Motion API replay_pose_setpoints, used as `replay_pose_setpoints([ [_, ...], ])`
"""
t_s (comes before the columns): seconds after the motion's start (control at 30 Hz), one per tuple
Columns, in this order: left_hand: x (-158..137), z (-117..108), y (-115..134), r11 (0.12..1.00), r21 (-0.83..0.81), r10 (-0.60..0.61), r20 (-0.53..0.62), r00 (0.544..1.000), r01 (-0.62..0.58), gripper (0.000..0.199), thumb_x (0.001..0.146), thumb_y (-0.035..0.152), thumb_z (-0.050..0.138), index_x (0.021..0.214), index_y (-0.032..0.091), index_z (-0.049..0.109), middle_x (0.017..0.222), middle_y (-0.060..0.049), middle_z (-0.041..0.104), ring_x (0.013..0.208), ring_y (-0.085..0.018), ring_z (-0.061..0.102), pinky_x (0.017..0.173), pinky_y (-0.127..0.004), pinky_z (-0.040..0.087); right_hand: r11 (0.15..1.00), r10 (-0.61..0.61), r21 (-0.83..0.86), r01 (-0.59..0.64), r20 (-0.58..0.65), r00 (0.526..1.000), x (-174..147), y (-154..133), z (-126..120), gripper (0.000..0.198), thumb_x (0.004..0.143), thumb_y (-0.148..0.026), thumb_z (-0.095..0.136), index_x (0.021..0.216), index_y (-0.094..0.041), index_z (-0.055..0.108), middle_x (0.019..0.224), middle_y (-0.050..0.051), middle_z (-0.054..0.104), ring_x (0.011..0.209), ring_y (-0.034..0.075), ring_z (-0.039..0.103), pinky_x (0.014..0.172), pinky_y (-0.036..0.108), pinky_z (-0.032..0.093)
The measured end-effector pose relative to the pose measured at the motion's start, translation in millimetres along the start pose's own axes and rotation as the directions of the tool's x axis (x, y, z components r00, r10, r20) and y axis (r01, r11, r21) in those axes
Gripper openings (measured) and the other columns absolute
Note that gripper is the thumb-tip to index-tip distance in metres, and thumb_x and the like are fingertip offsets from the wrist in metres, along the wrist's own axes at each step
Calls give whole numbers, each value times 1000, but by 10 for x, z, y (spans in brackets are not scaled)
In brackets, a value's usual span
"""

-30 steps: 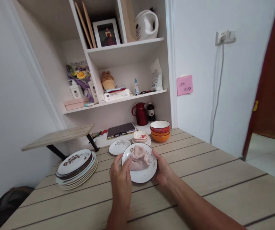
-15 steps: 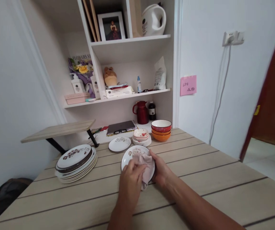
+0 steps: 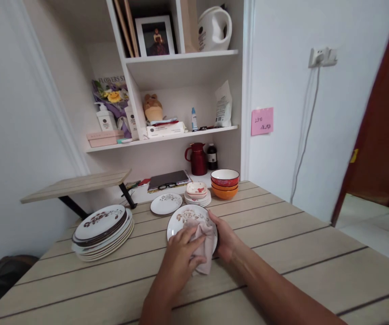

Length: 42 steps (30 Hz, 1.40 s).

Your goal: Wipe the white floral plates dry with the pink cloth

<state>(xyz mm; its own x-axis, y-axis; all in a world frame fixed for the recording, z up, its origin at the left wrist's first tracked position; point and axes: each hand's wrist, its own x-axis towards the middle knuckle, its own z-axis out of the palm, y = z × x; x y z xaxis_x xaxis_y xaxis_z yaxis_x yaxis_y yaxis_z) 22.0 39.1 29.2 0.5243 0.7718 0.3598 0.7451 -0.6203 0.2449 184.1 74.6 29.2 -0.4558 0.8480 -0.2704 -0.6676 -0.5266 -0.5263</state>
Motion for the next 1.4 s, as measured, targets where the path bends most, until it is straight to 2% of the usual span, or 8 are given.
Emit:
replay_pose_setpoints([
  [0.1,21,-1,73,998,68,1,-37,999,2,54,74,18,72,124,36,59,141,-1,51,130,-27,43,104,-48,38,1000,-20,-24,20,13,1000,1,47,6,57,86,-53,50,116,-6,60,98,14,74,92,25,69,96,39,45],
  [0.3,66,-15,145,974,222,28,-314,949,45,37,74,18,71,107,35,68,134,-1,56,122,-27,48,105,-52,34,999,29,-40,-24,149,988,-71,138,114,57,86,-54,51,117,-7,61,102,14,73,92,22,69,87,32,49],
  [0.5,39,-3,88,913,270,-160,-457,875,308,35,80,25,67,113,36,66,130,-5,58,115,-29,51,96,-49,39,999,-36,-29,39,93,995,-35,161,125,52,88,-49,51,115,-7,62,101,14,74,90,23,70,93,35,47],
  [0.67,22,-38,54,829,303,-344,-385,856,469,35,85,25,59,119,31,63,117,-9,63,101,-28,57,82,-42,44,997,-27,-74,22,-60,998,29,101,32,57,84,-58,50,114,-12,63,100,13,74,91,27,69,95,45,44],
  [0.87,42,51,137,915,242,-271,-222,937,322,43,81,15,59,122,30,61,123,-8,60,107,-27,57,84,-39,46,985,-165,42,166,-31,986,18,-29,-18,52,88,-50,48,118,-11,61,108,13,73,100,25,67,97,41,44],
  [0.97,61,102,174,942,189,-231,-238,943,278,48,80,11,58,123,32,60,129,-7,56,109,-26,57,88,-40,46,992,-127,-10,126,-29,992,2,-13,0,52,87,-52,48,116,-11,62,102,13,74,95,24,69,95,41,46],
  [1.13,64,69,113,948,142,-226,-335,915,286,45,81,13,57,121,33,62,126,-6,57,115,-26,52,94,-41,44,995,-14,-103,12,-17,1000,-9,166,84,48,85,-51,55,109,-11,65,91,11,76,78,21,71,89,37,49],
  [1.4,-2,-53,-5,815,241,-406,-411,816,527,33,88,21,52,118,28,64,112,-8,63,99,-27,58,82,-42,43,993,-54,-111,45,-73,996,8,224,104,45,86,-46,55,111,-10,64,94,13,76,86,24,71,94,40,46],
])
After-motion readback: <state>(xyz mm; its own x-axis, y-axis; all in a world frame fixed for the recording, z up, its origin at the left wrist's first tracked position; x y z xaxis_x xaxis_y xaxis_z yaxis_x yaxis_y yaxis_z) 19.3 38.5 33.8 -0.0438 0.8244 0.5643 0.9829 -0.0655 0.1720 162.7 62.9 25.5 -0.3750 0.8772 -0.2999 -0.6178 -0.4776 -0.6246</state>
